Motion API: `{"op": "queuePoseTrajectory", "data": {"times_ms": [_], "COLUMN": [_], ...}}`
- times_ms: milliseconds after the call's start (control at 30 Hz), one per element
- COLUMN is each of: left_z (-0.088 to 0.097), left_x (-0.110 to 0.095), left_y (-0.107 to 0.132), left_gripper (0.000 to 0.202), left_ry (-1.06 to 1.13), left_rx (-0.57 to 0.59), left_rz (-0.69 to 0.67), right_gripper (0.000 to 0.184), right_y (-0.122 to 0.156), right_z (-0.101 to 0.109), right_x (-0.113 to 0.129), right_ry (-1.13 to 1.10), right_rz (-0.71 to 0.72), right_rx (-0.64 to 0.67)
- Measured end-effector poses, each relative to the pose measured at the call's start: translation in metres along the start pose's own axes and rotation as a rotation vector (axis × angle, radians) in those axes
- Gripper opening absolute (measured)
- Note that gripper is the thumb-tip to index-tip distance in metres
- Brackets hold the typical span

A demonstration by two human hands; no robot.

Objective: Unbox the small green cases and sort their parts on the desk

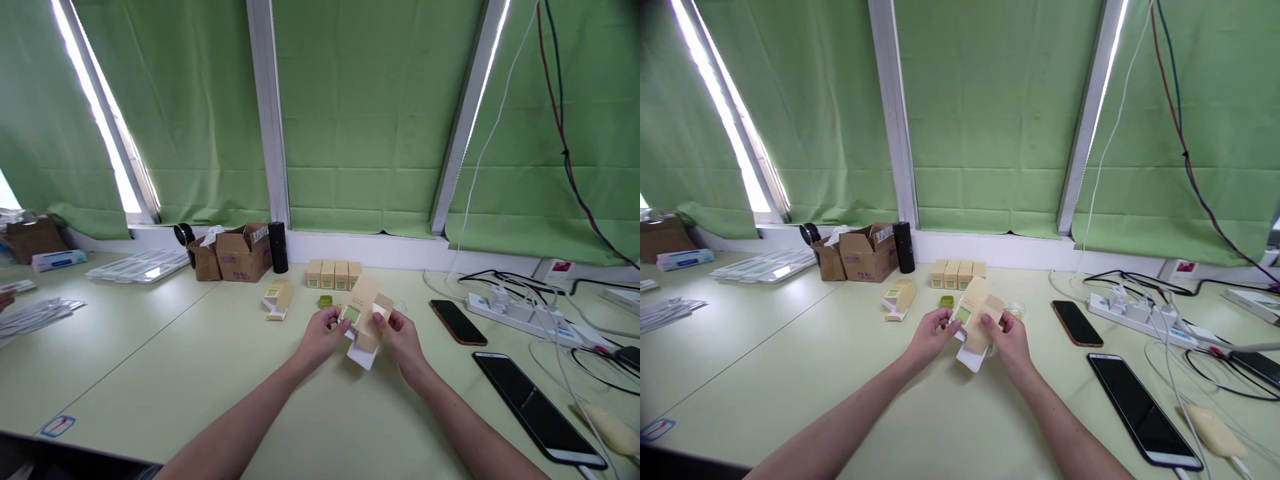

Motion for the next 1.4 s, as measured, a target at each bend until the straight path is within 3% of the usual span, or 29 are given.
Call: {"op": "queuePoseTrajectory", "data": {"times_ms": [100, 233, 333, 433, 700, 867, 967, 1233, 1400], "left_z": [0.025, 0.073, 0.102, 0.115, 0.113, 0.116, 0.114, 0.11, 0.11], "left_x": [0.003, 0.007, 0.014, 0.023, 0.038, 0.039, 0.04, 0.066, 0.071], "left_y": [-0.01, -0.023, -0.028, -0.029, -0.03, -0.029, -0.027, -0.028, -0.027], "left_gripper": [0.035, 0.032, 0.029, 0.029, 0.039, 0.041, 0.044, 0.051, 0.05], "left_ry": [-0.211, -0.539, -0.766, -0.903, -1.222, -1.345, -1.341, -1.248, -1.259], "left_rx": [-0.175, -0.408, -0.477, -0.436, -0.322, -0.373, -0.397, -0.157, -0.138], "left_rz": [-0.019, 0.038, 0.169, 0.264, 0.238, 0.198, 0.15, 0.19, 0.197], "right_gripper": [0.053, 0.051, 0.052, 0.053, 0.052, 0.052, 0.053, 0.051, 0.053], "right_y": [0.0, 0.0, -0.002, -0.003, -0.004, -0.006, -0.006, -0.005, -0.005], "right_z": [0.004, 0.008, 0.009, 0.009, 0.01, 0.01, 0.01, 0.01, 0.01], "right_x": [0.004, 0.006, 0.003, 0.0, -0.003, -0.006, -0.006, -0.006, -0.007], "right_ry": [0.047, 0.072, 0.064, 0.079, 0.101, 0.099, 0.09, 0.116, 0.127], "right_rz": [0.082, 0.103, 0.092, 0.08, 0.07, 0.07, 0.076, 0.091, 0.094], "right_rx": [-0.025, -0.062, -0.065, -0.066, -0.061, -0.055, -0.055, -0.043, -0.052]}}
Point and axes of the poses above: each hand's wrist, its own y-axis away from the middle knuckle, its own z-axis out of the back of the hand, x = y × z, the point moved 4 cm from there along -y, towards the middle knuckle, and after that the axes turned 6 degrees about -z, right-handed, at the moved point
